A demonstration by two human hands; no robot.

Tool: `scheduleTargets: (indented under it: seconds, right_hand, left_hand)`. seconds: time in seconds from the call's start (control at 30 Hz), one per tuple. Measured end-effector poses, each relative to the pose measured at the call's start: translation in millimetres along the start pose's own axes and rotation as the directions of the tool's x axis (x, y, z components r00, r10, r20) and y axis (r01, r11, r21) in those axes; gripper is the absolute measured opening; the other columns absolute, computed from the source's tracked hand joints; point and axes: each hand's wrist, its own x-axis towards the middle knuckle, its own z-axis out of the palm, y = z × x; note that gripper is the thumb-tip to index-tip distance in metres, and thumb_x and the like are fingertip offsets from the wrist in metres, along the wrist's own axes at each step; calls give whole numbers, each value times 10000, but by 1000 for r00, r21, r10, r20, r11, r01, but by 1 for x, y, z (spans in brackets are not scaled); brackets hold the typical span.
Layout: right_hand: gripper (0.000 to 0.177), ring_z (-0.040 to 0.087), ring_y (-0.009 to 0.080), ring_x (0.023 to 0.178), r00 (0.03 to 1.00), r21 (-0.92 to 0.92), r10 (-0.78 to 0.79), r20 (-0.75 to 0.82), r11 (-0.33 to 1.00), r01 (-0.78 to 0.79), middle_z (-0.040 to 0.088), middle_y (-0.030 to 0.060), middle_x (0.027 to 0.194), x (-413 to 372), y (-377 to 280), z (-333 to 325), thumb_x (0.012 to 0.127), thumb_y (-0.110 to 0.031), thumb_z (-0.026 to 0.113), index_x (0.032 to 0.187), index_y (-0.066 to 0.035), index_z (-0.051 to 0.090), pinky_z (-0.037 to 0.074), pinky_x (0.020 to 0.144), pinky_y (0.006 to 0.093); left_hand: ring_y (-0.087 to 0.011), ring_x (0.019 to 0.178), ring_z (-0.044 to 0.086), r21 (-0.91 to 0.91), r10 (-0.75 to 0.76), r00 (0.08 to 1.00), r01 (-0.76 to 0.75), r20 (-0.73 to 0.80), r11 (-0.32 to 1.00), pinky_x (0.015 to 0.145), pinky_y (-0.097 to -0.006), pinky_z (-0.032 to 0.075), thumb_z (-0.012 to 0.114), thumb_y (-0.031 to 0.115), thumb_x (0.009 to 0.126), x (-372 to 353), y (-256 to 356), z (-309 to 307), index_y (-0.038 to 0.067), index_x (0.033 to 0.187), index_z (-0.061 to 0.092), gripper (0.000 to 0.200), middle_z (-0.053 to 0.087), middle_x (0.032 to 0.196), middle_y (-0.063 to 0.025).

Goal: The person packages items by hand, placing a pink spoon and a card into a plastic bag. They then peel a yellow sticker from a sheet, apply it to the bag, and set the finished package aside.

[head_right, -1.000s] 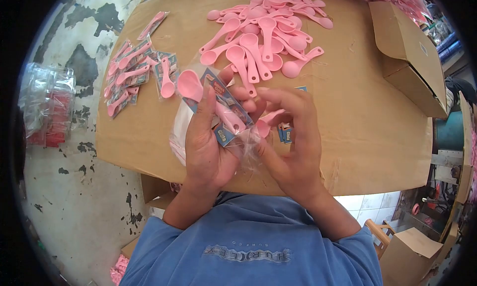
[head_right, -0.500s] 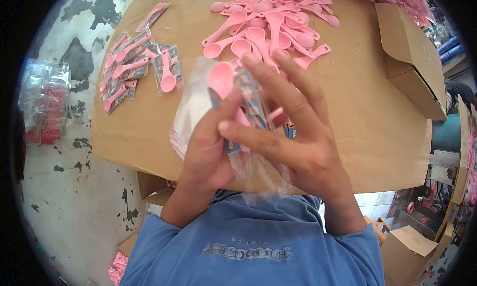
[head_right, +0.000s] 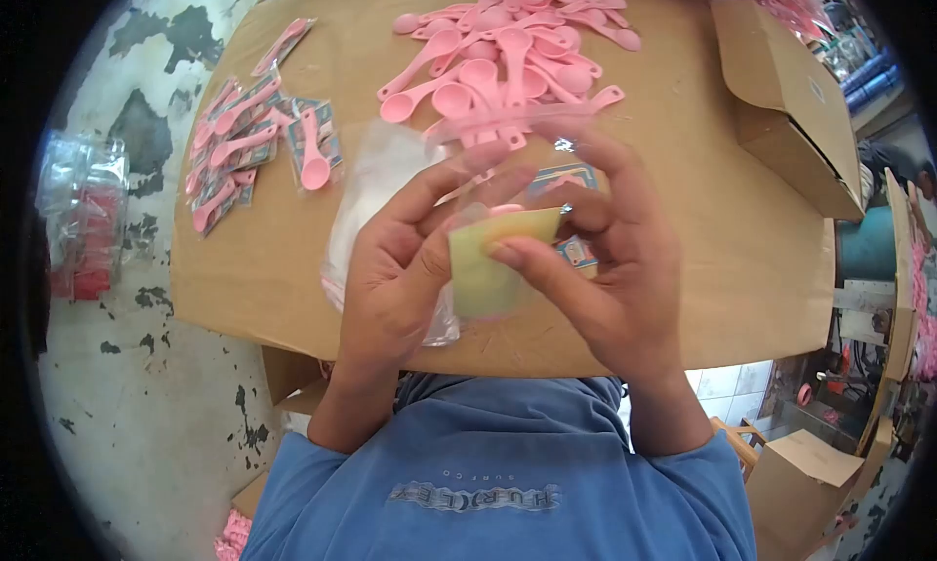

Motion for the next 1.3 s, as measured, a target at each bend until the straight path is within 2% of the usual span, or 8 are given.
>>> scheduleTargets:
  seconds: [0.13, 0.33, 0.43, 0.53, 0.63, 0.8, 1.07, 1.3]
  right_hand:
    - [730, 707, 131, 922, 998, -31, 51, -40, 998, -52, 746, 97, 998, 2, 2, -2, 912, 9, 766, 1525, -9, 368, 525, 795, 239]
    - [725, 704, 116, 883, 997, -38, 76, 21, 996, -75, 746, 96, 965, -4, 3, -5, 922, -25, 774, 1517, 0, 361, 534, 774, 248]
    - [646, 693, 126, 873, 990, -33, 26, -137, 999, -31, 734, 99, 1019, -1, 5, -10, 919, -43, 781, 1469, 6, 446, 536, 757, 257]
    - [470, 673, 181, 928, 896, -548, -428, -117, 781, 302, 708, 107, 1107, 6, 14, -21, 886, -50, 795, 1323, -22, 623, 538, 780, 301]
    - [340, 645, 221, 1056, 843, -748, -535, 51, 539, 387, 680, 138, 1154, 9, 0, -21, 868, -37, 807, 1192, -22, 704, 525, 886, 337]
    - [223, 609, 249, 1026, 816, -797, -578, 18, 484, 360, 691, 119, 1185, 13, -1, -15, 833, -51, 810, 1053, -50, 767, 519, 867, 360]
    - [244, 635, 290, 990, 789, -820, -614, 17, 443, 363, 705, 88, 1094, 13, -1, -21, 768, 17, 777, 998, -51, 735, 523, 835, 388]
    - [155, 688, 221, 1040, 806, -341, -432, -404, 889, 306, 707, 145, 1113, 18, 6, -47, 903, 30, 705, 1049, 24, 653, 548, 937, 347]
  left_hand:
    - [-222, 1238, 647, -318, -70, 995, 45, -68, 947, 989, -327, 554, 551, 160, 1095, -1, 8, 4, -57, 1512, 443, 482, 620, 1403, -251]
    - [-159, 1061, 714, -26, -80, 993, 78, -92, 997, 863, -275, 587, 600, 168, 1077, -1, -1, 5, -47, 1479, 490, 469, 712, 1275, -204]
    - [-191, 991, 749, 49, -78, 976, 90, -204, 995, 857, -287, 593, 621, 157, 1061, -1, 5, 10, -46, 1453, 513, 455, 764, 1104, -220]
    - [-88, 933, 714, 146, -45, 971, 81, -235, 986, 766, -219, 554, 593, 148, 1079, -3, 6, 19, -34, 1440, 550, 407, 790, 1047, -138]
    - [-47, 879, 689, 258, 23, 978, 32, -208, 966, 718, -200, 518, 604, 142, 1074, -3, 2, 28, -16, 1458, 553, 419, 797, 947, -114]
    - [-6, 727, 593, 386, 57, 992, -10, -111, 922, 635, -180, 439, 632, 106, 1050, -6, -11, 25, 28, 1525, 508, 497, 735, 752, -42]
    - [11, 753, 552, 509, -27, 999, 40, -31, 860, 638, -152, 373, 637, 67, 1042, -6, 3, 33, -17, 1530, 473, 522, 760, 870, -59]
    - [-173, 1023, 735, 408, -107, 994, 103, -14, 907, 848, -261, 563, 617, 122, 1058, -5, 2, 31, -18, 1519, 466, 505, 786, 1019, -188]
